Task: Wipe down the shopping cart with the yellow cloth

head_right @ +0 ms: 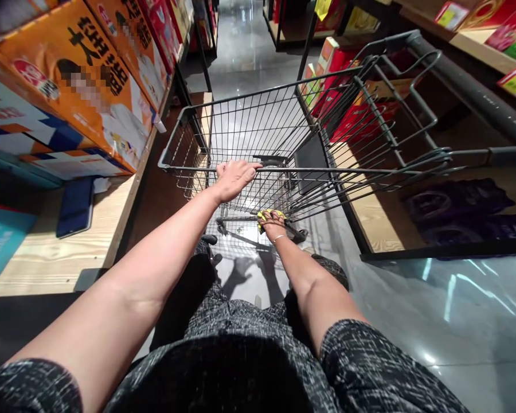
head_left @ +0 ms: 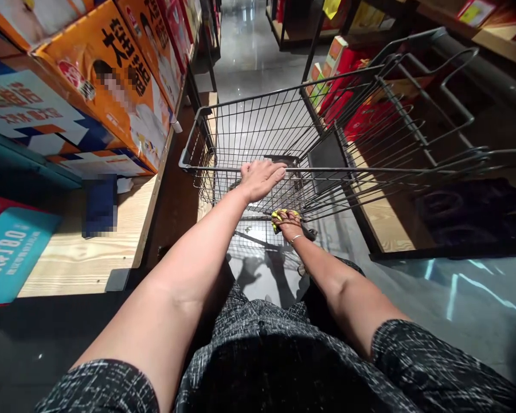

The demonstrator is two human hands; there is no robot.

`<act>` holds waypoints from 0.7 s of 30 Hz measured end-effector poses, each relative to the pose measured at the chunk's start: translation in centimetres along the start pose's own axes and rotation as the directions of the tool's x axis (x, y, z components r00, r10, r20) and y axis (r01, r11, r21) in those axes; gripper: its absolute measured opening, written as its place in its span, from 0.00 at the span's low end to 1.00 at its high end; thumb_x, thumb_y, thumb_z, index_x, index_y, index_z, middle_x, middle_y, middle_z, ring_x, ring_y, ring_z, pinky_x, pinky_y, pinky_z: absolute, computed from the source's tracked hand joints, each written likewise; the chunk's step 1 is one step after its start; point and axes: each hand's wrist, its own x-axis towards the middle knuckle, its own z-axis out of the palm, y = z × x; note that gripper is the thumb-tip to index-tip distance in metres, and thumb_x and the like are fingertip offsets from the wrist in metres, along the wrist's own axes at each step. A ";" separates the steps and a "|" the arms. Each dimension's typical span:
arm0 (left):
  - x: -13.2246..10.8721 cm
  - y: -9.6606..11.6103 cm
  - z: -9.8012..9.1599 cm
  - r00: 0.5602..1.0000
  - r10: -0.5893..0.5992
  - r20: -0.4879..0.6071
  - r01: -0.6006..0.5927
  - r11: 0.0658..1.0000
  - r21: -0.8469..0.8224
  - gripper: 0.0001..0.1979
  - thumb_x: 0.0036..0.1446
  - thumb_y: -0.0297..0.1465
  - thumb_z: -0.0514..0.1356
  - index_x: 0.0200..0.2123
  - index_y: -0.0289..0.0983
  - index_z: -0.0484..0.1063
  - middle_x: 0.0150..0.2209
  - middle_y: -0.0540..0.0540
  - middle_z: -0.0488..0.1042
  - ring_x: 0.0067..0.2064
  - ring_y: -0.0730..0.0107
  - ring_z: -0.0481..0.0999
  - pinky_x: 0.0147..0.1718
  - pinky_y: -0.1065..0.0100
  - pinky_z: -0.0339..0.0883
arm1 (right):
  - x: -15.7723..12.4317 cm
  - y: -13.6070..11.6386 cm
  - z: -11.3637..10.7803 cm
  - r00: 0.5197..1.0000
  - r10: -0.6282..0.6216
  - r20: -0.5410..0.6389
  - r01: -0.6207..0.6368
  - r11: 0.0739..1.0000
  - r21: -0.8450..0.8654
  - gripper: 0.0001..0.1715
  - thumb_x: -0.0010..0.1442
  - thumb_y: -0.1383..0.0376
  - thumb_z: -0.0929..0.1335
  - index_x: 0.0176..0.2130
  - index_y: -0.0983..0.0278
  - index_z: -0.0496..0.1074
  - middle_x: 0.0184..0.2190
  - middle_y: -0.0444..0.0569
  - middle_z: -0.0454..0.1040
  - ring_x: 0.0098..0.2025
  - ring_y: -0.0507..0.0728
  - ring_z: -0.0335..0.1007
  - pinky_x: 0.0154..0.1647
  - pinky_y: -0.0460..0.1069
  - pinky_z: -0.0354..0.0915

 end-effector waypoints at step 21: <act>0.2 -0.9 -0.1 0.999 0.027 -0.047 -0.028 1.000 -0.014 0.33 0.72 0.54 0.33 0.66 0.53 0.66 0.54 0.47 0.70 0.60 0.52 0.61 0.62 0.48 0.43 | -6.3 13.7 -12.9 0.361 0.325 -0.874 -0.250 0.937 0.245 0.19 0.67 0.56 0.65 0.49 0.61 0.79 0.54 0.57 0.62 0.61 0.68 0.51 0.63 0.64 0.54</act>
